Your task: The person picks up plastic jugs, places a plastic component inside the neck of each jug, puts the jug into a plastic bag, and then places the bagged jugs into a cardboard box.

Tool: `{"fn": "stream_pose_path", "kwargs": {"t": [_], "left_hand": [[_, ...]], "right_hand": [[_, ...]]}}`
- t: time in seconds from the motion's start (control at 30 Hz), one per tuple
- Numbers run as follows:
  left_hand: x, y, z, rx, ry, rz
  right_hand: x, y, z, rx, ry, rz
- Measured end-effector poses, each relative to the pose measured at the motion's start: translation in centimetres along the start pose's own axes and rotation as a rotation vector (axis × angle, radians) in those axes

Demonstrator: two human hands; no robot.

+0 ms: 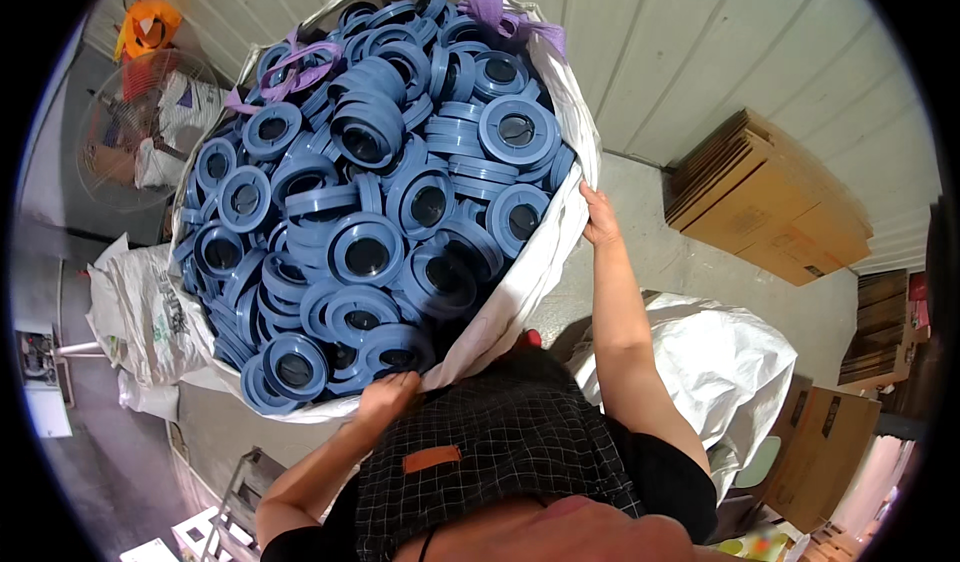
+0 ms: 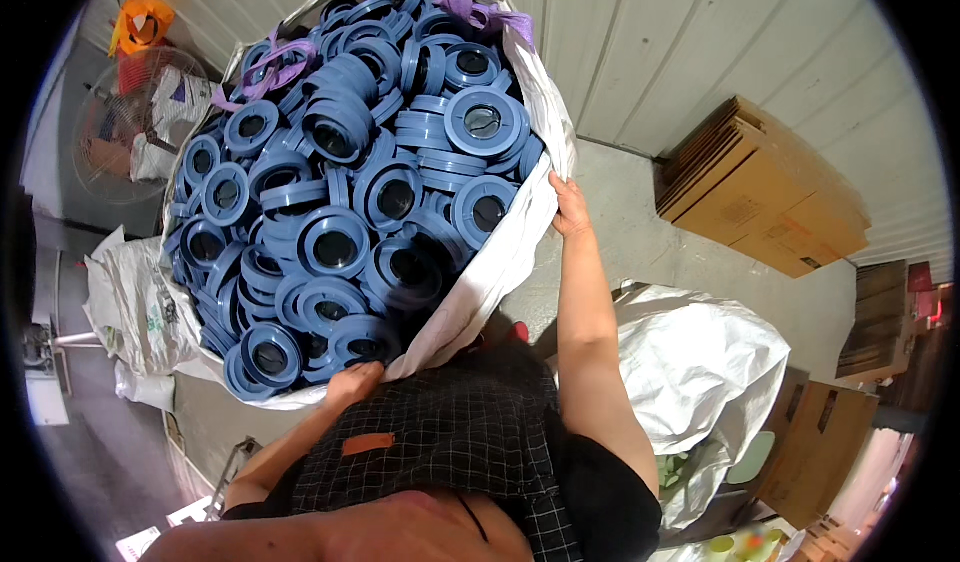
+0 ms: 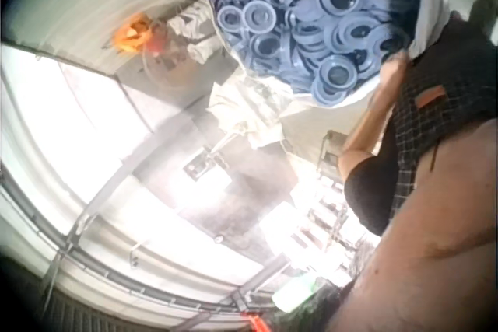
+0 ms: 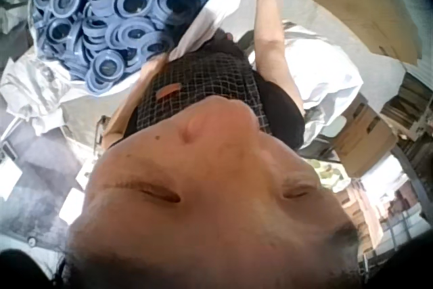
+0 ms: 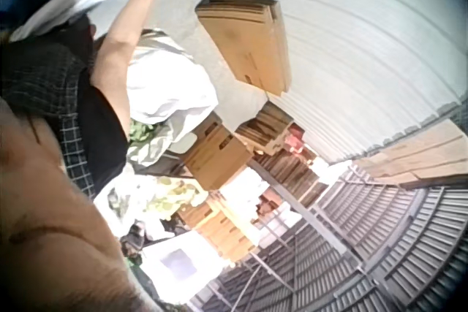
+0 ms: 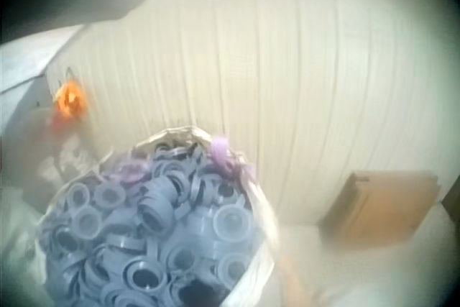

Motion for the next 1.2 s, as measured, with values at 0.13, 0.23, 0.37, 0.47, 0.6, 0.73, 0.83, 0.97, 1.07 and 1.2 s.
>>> {"fn": "stream_pose_path", "kwargs": {"t": [0.13,0.23,0.37,0.47,0.6,0.73,0.83,0.97,1.07,1.2], "left_hand": [[13.3,0.8,10.2,-0.043,0.228,-0.079],[17.3,-2.6,23.2,-0.06,0.53,-0.198],[13.8,-13.1,43.3,0.04,0.815,-0.674],[12.1,-24.1,54.5,0.436,0.911,-0.562],[11.6,-24.4,64.5,0.731,1.188,-1.158],[11.7,-25.0,66.8,0.746,1.126,-0.319],[10.0,-18.9,75.4,0.643,0.805,-0.021],[-2.7,-18.2,81.8,0.752,0.027,-0.132],[-11.9,-22.3,74.9,0.769,-0.444,0.178],[-15.1,-21.9,77.4,0.587,-0.345,0.229]], "right_hand": [[0.3,0.7,0.7,-0.088,-0.08,-0.015],[3.2,-0.1,1.3,-0.149,-0.105,0.029],[2.4,0.7,2.0,-0.305,-0.259,0.078],[-0.3,3.6,2.4,-0.585,-0.612,0.06],[2.0,4.4,4.1,-0.86,-0.584,0.137],[-1.3,6.3,1.8,-1.184,-0.798,0.378],[-0.5,4.4,4.7,-0.906,-0.988,0.155],[-2.1,2.3,2.3,-1.178,-1.119,0.542],[-2.2,-0.9,2.0,-0.877,-1.035,-0.294],[1.2,-11.5,7.6,-0.979,-1.032,-0.867]]}}
Point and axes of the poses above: each hand's wrist, its own z-axis towards the middle knuckle, its own x-axis out of the back of the hand, y = z × x, the point moved 8 cm from there along z, towards the middle knuckle, and after that the axes turned 15 degrees about -x, right-handed, at the moved point
